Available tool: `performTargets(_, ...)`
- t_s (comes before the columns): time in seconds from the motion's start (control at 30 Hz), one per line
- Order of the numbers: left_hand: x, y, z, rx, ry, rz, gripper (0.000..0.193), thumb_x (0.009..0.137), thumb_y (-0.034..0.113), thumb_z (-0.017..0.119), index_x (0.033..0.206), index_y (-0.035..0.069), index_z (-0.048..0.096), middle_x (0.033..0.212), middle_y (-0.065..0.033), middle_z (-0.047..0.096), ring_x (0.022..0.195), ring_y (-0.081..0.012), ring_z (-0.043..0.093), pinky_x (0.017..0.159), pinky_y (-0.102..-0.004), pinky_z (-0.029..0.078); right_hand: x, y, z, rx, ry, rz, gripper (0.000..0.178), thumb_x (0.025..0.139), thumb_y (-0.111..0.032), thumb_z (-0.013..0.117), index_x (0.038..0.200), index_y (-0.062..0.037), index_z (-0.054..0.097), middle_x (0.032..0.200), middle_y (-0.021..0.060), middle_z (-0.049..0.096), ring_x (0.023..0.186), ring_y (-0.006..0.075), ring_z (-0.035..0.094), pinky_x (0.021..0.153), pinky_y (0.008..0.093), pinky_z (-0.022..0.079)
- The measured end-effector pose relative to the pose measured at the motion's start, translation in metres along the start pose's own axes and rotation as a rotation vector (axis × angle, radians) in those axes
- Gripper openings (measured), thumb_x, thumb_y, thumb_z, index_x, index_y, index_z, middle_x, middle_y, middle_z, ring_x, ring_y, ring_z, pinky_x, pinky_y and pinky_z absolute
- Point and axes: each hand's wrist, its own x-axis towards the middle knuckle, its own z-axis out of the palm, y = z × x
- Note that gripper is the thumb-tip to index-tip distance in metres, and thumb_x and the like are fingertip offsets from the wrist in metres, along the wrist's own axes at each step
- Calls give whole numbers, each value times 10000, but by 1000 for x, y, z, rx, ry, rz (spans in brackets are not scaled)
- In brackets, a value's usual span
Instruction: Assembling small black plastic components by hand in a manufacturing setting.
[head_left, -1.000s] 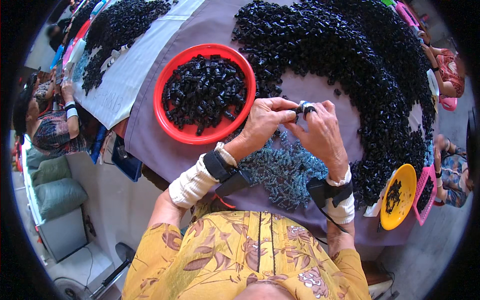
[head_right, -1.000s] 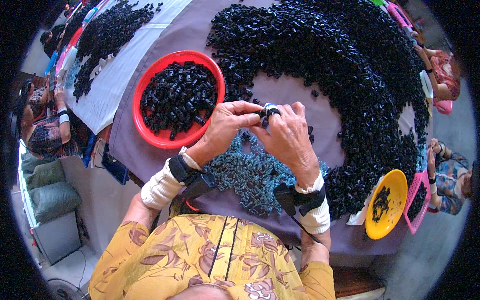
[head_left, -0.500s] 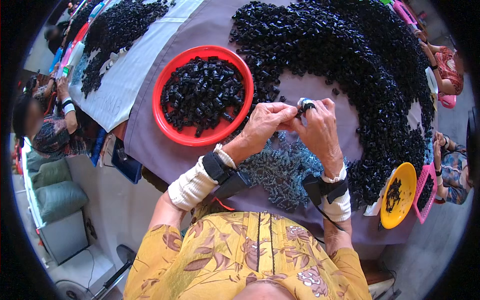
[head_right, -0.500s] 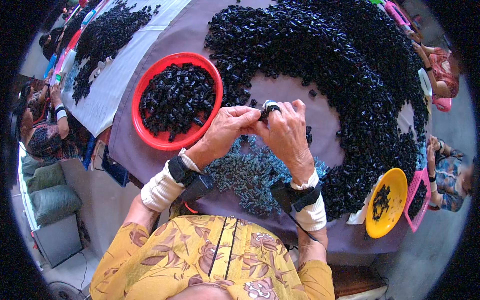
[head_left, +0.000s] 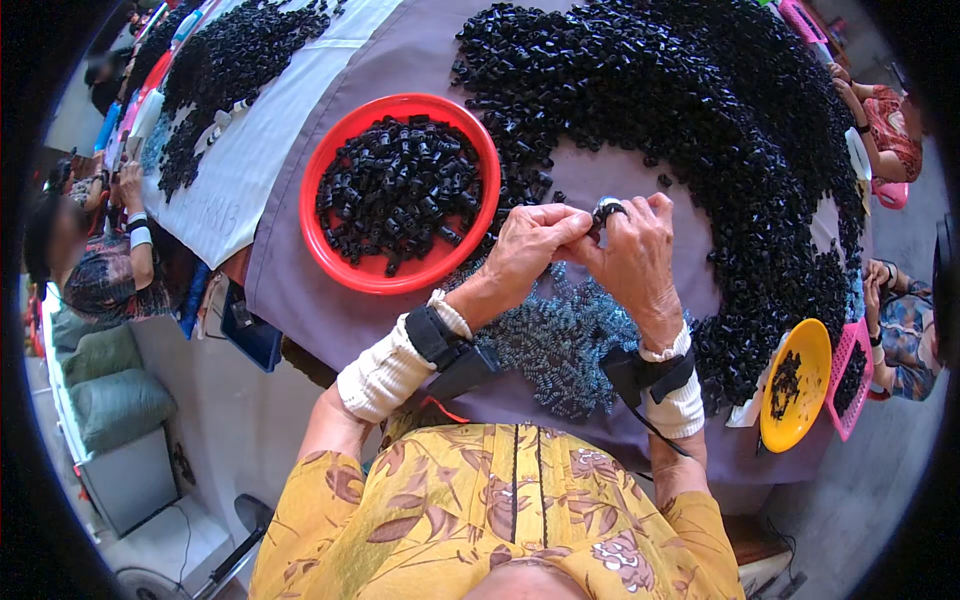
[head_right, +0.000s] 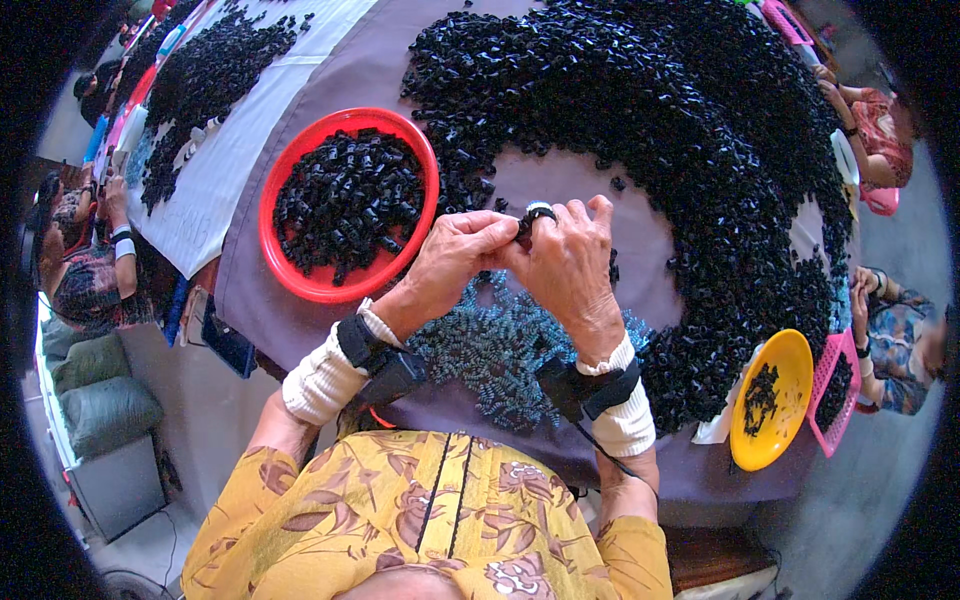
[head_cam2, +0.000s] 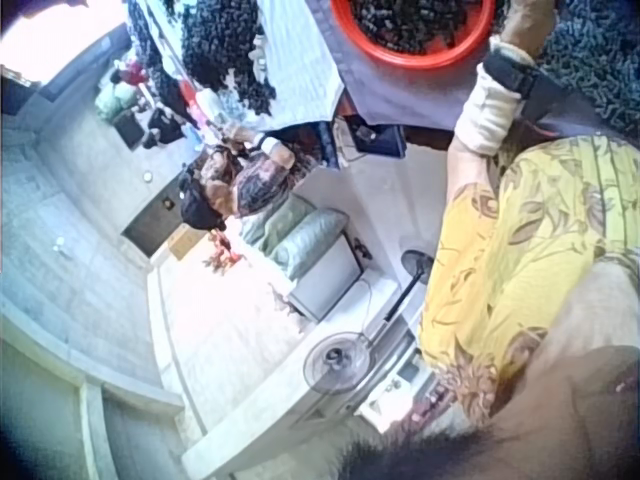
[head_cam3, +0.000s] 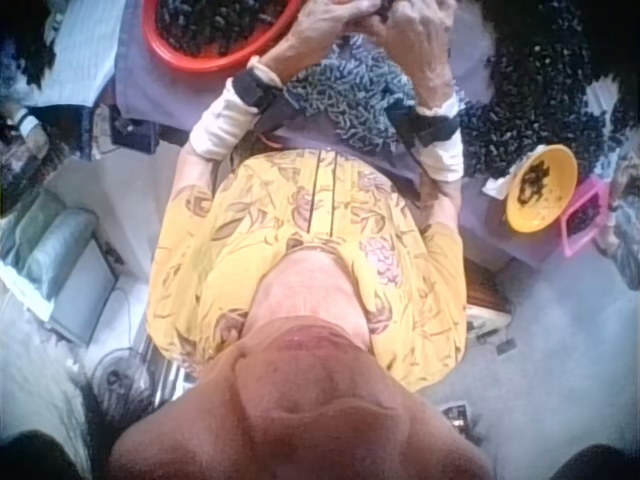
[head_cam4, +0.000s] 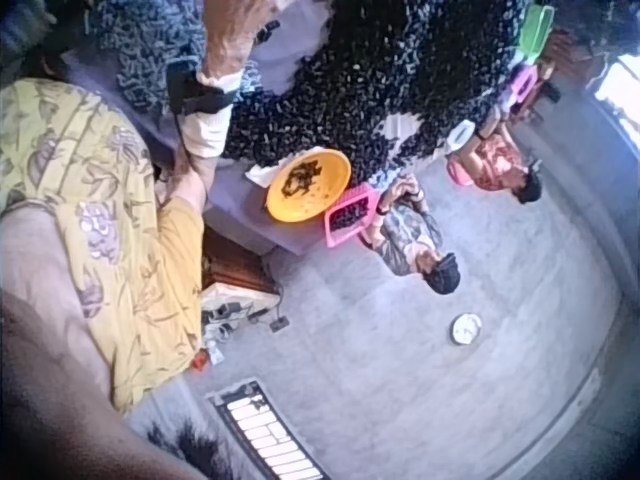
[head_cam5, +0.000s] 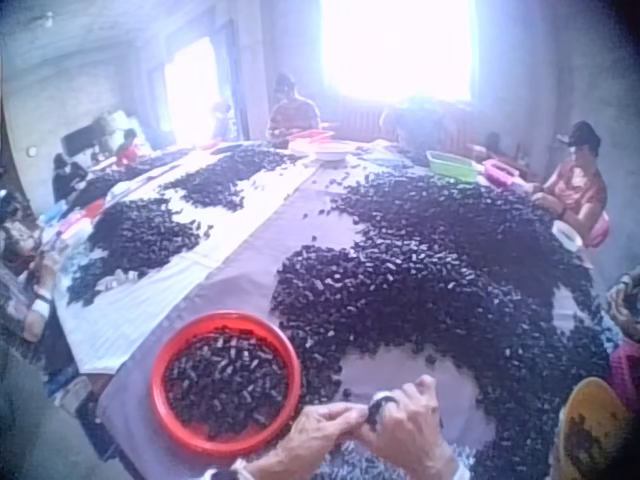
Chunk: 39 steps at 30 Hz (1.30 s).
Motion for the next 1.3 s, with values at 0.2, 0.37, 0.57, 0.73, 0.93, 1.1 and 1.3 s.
performTargets(0.2, -2, 5, 2, -28, 11, -6, 206, 905, 203, 547, 950, 20, 630, 828, -11, 617, 762, -76, 588, 726, -249, 512, 0, 2, 0, 44, 60, -16, 312, 701, -300, 670, 610, -11, 598, 629, 111, 577, 662, 242, 555, 783, 424, 357)
performTargets(0.37, 0, 2, 2, -61, -5, -4, 191, 899, 187, 553, 944, 19, 634, 833, -8, 616, 761, -78, 588, 729, -248, 511, -2, 2, 2, 43, 27, -4, 257, 698, -242, 639, 614, -7, 578, 623, 114, 561, 640, 246, 542, 749, 413, 363)
performTargets(0.57, 2, 0, 2, -70, -27, -6, 186, 897, 168, 552, 950, 9, 631, 840, -12, 616, 767, -82, 587, 731, -250, 511, -5, 4, 1, 45, 20, -19, 242, 700, -221, 630, 602, -11, 559, 620, 116, 551, 621, 250, 529, 731, 410, 360)
performTargets(0.73, 2, -2, 3, -85, -31, -15, 189, 898, 161, 548, 950, -3, 628, 846, -19, 616, 768, -87, 590, 732, -251, 513, -6, 3, 0, 46, 11, -9, 245, 707, -218, 628, 598, -11, 557, 610, 116, 547, 616, 250, 529, 732, 411, 359)
performTargets(0.93, 4, -6, 1, -92, -44, -9, 195, 899, 156, 545, 959, -11, 624, 859, -27, 622, 769, -92, 596, 729, -244, 512, -8, 4, 0, 55, 12, -10, 251, 712, -219, 630, 596, -8, 557, 600, 119, 547, 608, 250, 531, 735, 411, 360)
performTargets(1.1, 4, -10, 2, -85, -39, -21, 194, 898, 155, 545, 963, -11, 622, 858, -28, 622, 766, -92, 594, 727, -245, 508, -13, 5, 4, 50, 7, -6, 250, 710, -222, 633, 601, -8, 564, 606, 120, 558, 612, 249, 539, 744, 409, 362)
performTargets(1.3, 4, -10, 1, -93, -56, -19, 189, 894, 154, 551, 965, -5, 625, 860, -26, 625, 755, -86, 589, 721, -240, 501, -11, 3, 1, -31, 16, -10, 246, 706, -229, 644, 606, -14, 576, 603, 115, 566, 617, 236, 546, 768, 419, 357)
